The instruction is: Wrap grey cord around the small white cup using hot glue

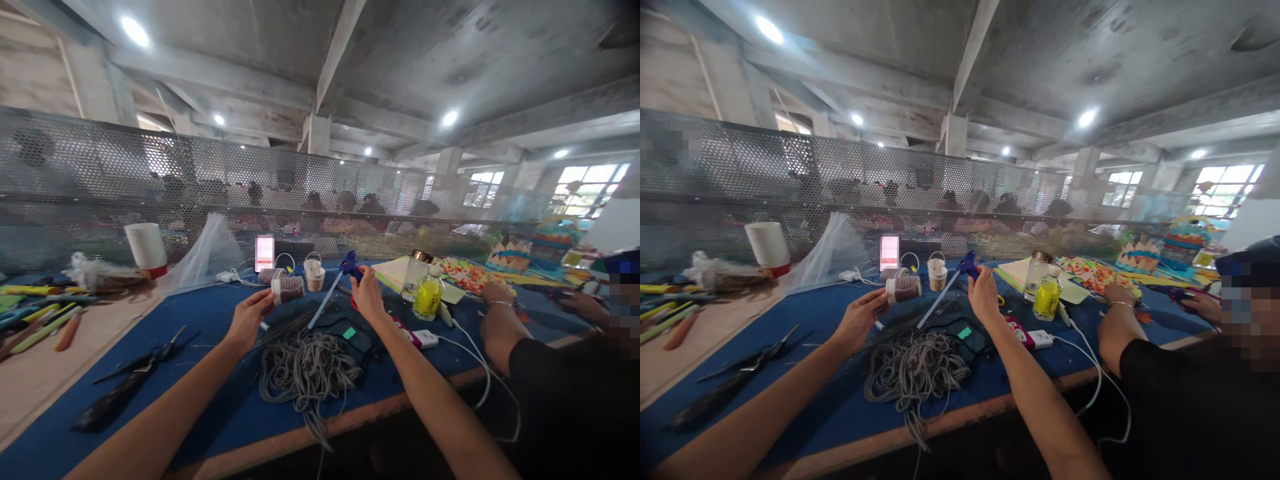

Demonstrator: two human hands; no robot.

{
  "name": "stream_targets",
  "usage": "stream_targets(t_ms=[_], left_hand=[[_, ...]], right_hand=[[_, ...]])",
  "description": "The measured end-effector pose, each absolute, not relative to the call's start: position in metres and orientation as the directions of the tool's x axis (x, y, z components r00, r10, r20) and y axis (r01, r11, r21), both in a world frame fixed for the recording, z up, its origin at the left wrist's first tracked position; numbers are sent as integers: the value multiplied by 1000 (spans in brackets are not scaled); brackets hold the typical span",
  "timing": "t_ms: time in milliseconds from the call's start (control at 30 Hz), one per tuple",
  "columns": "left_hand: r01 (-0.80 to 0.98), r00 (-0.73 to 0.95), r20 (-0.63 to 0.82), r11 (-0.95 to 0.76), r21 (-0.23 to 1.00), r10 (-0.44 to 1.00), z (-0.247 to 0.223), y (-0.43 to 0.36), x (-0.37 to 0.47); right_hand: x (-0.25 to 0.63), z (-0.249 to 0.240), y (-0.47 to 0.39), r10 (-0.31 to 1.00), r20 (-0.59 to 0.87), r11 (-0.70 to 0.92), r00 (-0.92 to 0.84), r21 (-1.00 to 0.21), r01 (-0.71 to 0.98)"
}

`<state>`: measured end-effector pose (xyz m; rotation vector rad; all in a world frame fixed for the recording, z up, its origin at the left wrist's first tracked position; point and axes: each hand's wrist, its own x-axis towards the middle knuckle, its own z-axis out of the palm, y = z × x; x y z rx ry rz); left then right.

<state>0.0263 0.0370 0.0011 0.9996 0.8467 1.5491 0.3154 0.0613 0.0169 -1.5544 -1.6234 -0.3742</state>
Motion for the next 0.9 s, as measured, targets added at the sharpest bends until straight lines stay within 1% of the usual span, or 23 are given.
stream_targets(t_ms=[100,267,400,567,633,767,900], left_hand=[[-358,-92,180,-201,912,979,0,36,28],[-331,-83,181,-198,923,980,0,34,30],[-319,-62,169,-180,931,984,-1,34,30],[-288,-66,155,-167,943,986,-2,34,32],[-290,-62,149,-161,943,987,-2,34,32],[-303,-41,158,-163,939,987,-5,36,32],[-272,-59,159,-169,947,986,-7,38,31]], right_hand=[[308,16,59,687,715,287,130,-431,855],[294,20,51,753,651,416,97,-585,696],[282,20,49,810,578,424,102,-697,579],[272,16,48,858,514,483,-10,-801,354],[269,17,43,873,484,482,-67,-830,282],[264,23,31,852,489,518,-189,-839,163],[261,21,27,869,457,487,-191,-858,161]])
